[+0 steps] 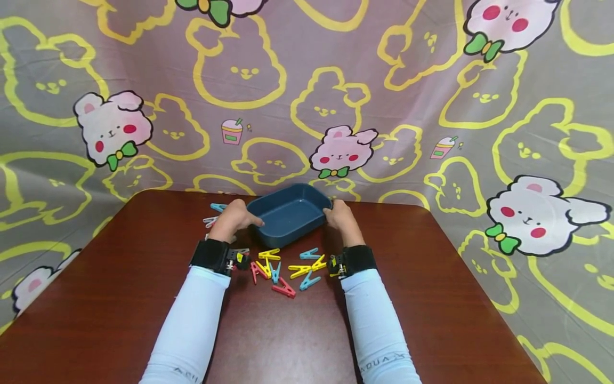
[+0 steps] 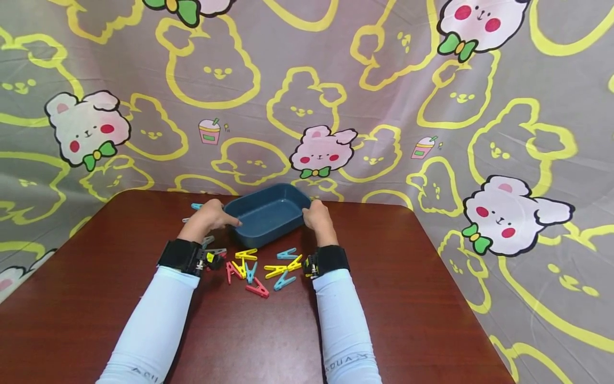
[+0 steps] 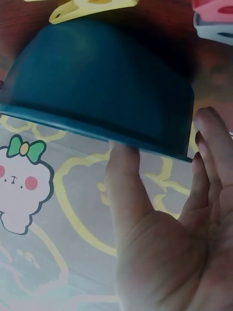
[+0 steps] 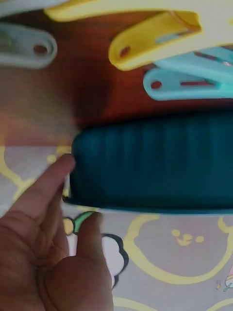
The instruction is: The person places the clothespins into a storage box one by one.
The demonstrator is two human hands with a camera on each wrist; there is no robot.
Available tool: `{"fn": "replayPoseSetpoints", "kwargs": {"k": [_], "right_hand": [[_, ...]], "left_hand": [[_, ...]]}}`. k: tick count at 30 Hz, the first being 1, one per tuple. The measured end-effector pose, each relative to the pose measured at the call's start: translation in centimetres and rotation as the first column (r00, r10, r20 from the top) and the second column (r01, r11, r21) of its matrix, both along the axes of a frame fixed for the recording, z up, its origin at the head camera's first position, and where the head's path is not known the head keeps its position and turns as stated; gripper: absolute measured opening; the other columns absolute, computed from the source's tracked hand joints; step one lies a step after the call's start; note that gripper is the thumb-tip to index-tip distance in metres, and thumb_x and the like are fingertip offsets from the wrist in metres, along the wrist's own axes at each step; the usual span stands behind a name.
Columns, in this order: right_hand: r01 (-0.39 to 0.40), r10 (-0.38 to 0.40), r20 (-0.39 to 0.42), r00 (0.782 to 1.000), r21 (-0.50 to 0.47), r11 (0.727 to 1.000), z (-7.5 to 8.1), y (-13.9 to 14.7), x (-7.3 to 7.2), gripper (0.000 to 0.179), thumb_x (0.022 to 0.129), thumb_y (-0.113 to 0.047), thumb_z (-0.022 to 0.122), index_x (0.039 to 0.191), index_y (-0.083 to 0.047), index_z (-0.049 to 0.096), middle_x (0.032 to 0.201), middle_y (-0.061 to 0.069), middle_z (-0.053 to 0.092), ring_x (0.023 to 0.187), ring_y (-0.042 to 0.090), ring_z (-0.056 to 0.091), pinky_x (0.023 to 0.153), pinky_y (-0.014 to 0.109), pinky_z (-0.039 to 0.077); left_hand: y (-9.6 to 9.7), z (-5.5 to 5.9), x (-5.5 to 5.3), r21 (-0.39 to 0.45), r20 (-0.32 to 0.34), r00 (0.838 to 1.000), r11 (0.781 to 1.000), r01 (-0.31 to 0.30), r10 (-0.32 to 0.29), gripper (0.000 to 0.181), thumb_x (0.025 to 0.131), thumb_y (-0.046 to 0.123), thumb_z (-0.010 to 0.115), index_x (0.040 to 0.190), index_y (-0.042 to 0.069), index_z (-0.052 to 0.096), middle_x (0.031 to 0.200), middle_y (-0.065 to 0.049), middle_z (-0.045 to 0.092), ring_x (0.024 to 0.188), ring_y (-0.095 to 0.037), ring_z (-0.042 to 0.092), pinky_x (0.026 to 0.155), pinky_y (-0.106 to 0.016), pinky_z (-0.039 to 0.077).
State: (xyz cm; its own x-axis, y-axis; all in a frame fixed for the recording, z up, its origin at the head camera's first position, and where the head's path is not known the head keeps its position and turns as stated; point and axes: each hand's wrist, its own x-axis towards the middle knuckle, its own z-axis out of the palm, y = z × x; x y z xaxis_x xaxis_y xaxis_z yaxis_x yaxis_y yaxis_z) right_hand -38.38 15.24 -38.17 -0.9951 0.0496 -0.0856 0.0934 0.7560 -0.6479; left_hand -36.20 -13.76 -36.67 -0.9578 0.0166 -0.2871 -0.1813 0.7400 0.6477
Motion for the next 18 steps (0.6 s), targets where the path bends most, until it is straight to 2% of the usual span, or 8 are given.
{"fn": "replayPoseSetpoints", "kwargs": {"k": [3, 6, 10, 12, 14, 16, 18], "right_hand": [[-0.007, 0.005, 0.061, 0.998, 0.022, 1.0, 1.0, -0.2, 0.7, 0.069, 0.112, -0.034, 0.059, 0.164, 0.007, 0.037, 0.168, 0.028, 0.045, 0.154, 0.044, 0.049, 0.127, 0.056, 0.045], [-0.027, 0.02, 0.108, 0.994, 0.07, 0.997, 2.0, -0.6, 1.6, 0.075, 0.11, -0.039, 0.063, 0.164, 0.007, 0.037, 0.167, 0.027, 0.047, 0.152, 0.043, 0.052, 0.126, 0.056, 0.046], [-0.059, 0.042, 0.12, 0.992, 0.143, 0.988, 2.9, -1.5, 2.6, 0.072, 0.107, -0.038, 0.067, 0.16, 0.007, 0.045, 0.159, 0.026, 0.058, 0.14, 0.039, 0.062, 0.12, 0.052, 0.053], [-0.058, 0.041, 0.112, 0.993, 0.16, 0.985, 3.1, -2.1, 3.0, 0.069, 0.106, -0.037, 0.069, 0.156, 0.006, 0.05, 0.148, 0.024, 0.066, 0.125, 0.035, 0.069, 0.112, 0.048, 0.058], [-0.056, 0.038, 0.107, 0.994, 0.17, 0.984, 3.2, -2.6, 3.2, 0.063, 0.105, -0.036, 0.072, 0.15, 0.005, 0.056, 0.129, 0.021, 0.073, 0.105, 0.029, 0.072, 0.096, 0.042, 0.062], [-0.058, 0.042, 0.094, 0.995, 0.18, 0.982, 3.2, -3.1, 3.4, 0.058, 0.104, -0.034, 0.075, 0.144, 0.005, 0.061, 0.106, 0.016, 0.073, 0.085, 0.024, 0.069, 0.078, 0.035, 0.06], [-0.062, 0.046, 0.086, 0.995, 0.196, 0.979, 3.2, -3.6, 3.5, 0.054, 0.103, -0.033, 0.076, 0.14, 0.004, 0.063, 0.099, 0.014, 0.07, 0.077, 0.023, 0.067, 0.07, 0.033, 0.054]], "left_hand": [[-0.2, -0.3, -0.2, 0.03, -0.059, 0.998, 0.999, 0.023, -0.021, 0.091, 0.102, 0.034, 0.074, 0.166, -0.01, 0.025, 0.168, -0.034, 0.035, 0.155, -0.052, 0.041, 0.123, -0.062, 0.046], [-0.3, -0.9, -0.5, 0.086, -0.136, 0.99, 0.995, 0.047, -0.035, 0.091, 0.105, 0.032, 0.07, 0.17, -0.004, 0.019, 0.176, -0.031, 0.027, 0.162, -0.052, 0.031, 0.13, -0.064, 0.037], [-0.2, -1.8, -0.9, 0.135, -0.178, 0.983, 0.988, 0.071, -0.046, 0.083, 0.108, 0.031, 0.067, 0.172, 0.001, 0.023, 0.176, -0.027, 0.029, 0.162, -0.05, 0.032, 0.129, -0.066, 0.037], [-0.2, -2.2, -1.2, 0.137, -0.184, 0.982, 0.988, 0.075, -0.049, 0.082, 0.108, 0.031, 0.067, 0.171, 0.001, 0.025, 0.176, -0.027, 0.031, 0.162, -0.05, 0.033, 0.129, -0.065, 0.038], [-0.1, -2.5, -1.5, 0.131, -0.192, 0.98, 0.989, 0.074, -0.048, 0.08, 0.108, 0.031, 0.066, 0.17, 0.0, 0.026, 0.175, -0.028, 0.032, 0.161, -0.049, 0.035, 0.129, -0.064, 0.038], [0.0, -2.6, -1.7, 0.123, -0.202, 0.978, 0.99, 0.069, -0.043, 0.079, 0.108, 0.03, 0.067, 0.17, -0.001, 0.028, 0.174, -0.028, 0.034, 0.16, -0.049, 0.036, 0.129, -0.064, 0.038], [0.0, -2.6, -1.7, 0.112, -0.205, 0.978, 0.992, 0.066, -0.042, 0.078, 0.108, 0.029, 0.066, 0.169, -0.002, 0.028, 0.174, -0.029, 0.034, 0.16, -0.049, 0.037, 0.129, -0.063, 0.039]]}}
